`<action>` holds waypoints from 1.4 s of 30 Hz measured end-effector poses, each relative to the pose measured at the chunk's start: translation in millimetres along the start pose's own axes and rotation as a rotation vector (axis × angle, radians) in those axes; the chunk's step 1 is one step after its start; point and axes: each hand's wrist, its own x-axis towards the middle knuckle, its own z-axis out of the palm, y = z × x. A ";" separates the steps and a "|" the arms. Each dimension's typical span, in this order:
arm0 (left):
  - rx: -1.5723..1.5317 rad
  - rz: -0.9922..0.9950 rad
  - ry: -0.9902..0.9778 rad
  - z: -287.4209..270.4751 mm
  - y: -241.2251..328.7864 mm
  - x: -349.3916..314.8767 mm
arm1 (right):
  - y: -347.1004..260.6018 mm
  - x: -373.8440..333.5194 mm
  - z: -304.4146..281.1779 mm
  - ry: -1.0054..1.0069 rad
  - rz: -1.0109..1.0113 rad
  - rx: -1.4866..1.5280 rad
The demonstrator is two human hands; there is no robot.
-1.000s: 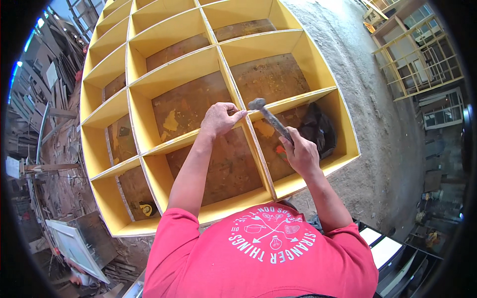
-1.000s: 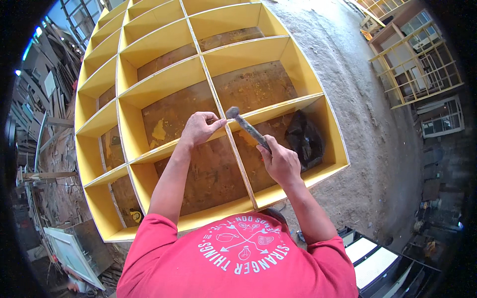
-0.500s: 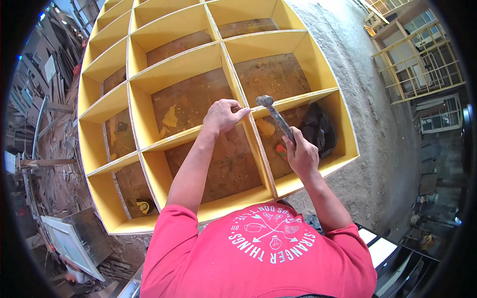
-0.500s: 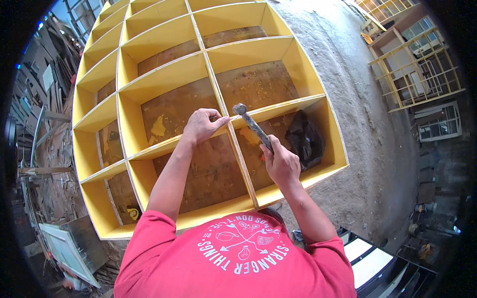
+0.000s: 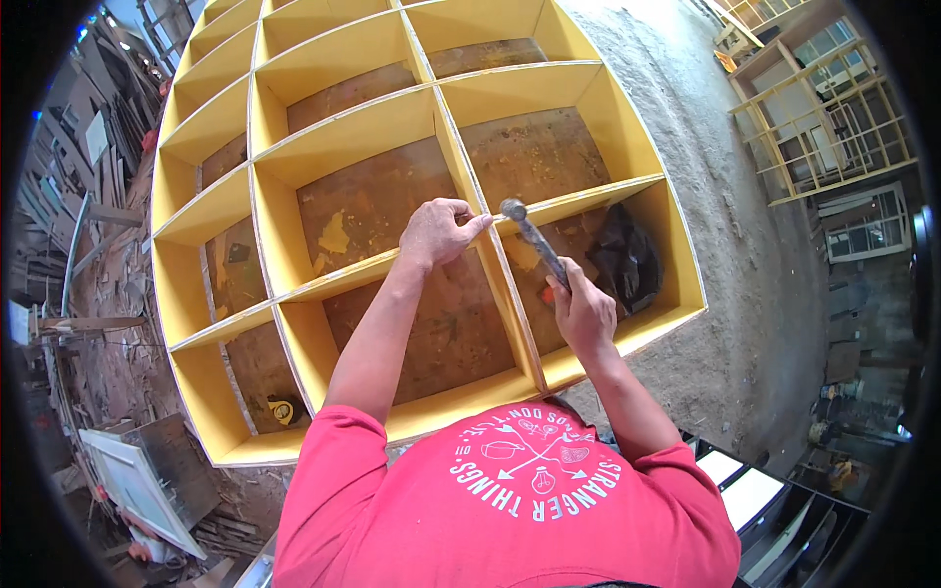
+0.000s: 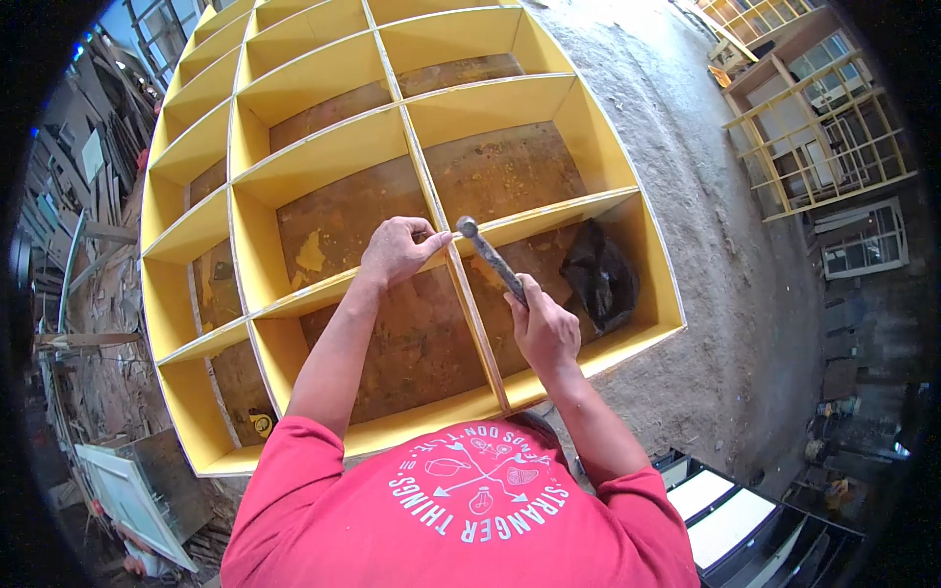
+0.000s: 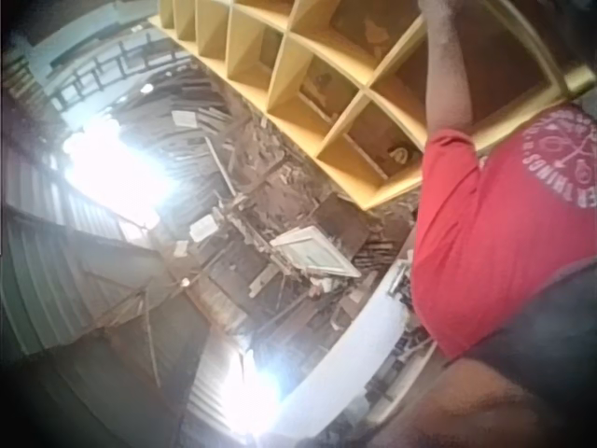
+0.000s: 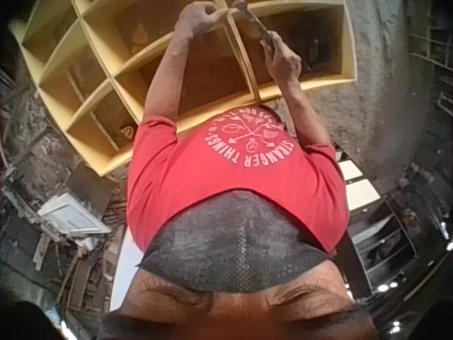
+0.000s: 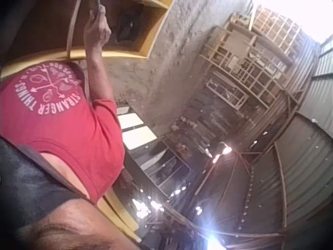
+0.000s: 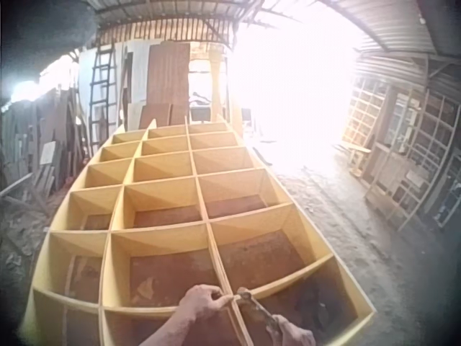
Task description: The person assembles a wooden shelf grid by hammering nails into the wooden dividers with a hammer and striking the wooden joints with an axe.
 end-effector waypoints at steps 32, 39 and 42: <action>-0.045 0.038 0.009 5.3 -8.3 4.9 | -6.3 16.2 -27.9 -0.138 0.029 -0.137; -0.044 0.049 0.025 3.1 -6.9 4.3 | -11.7 17.3 -29.7 -0.044 -0.007 -0.052; -0.041 -0.018 -0.020 1.6 -7.6 3.4 | -13.3 21.2 -31.7 -0.240 0.064 -0.243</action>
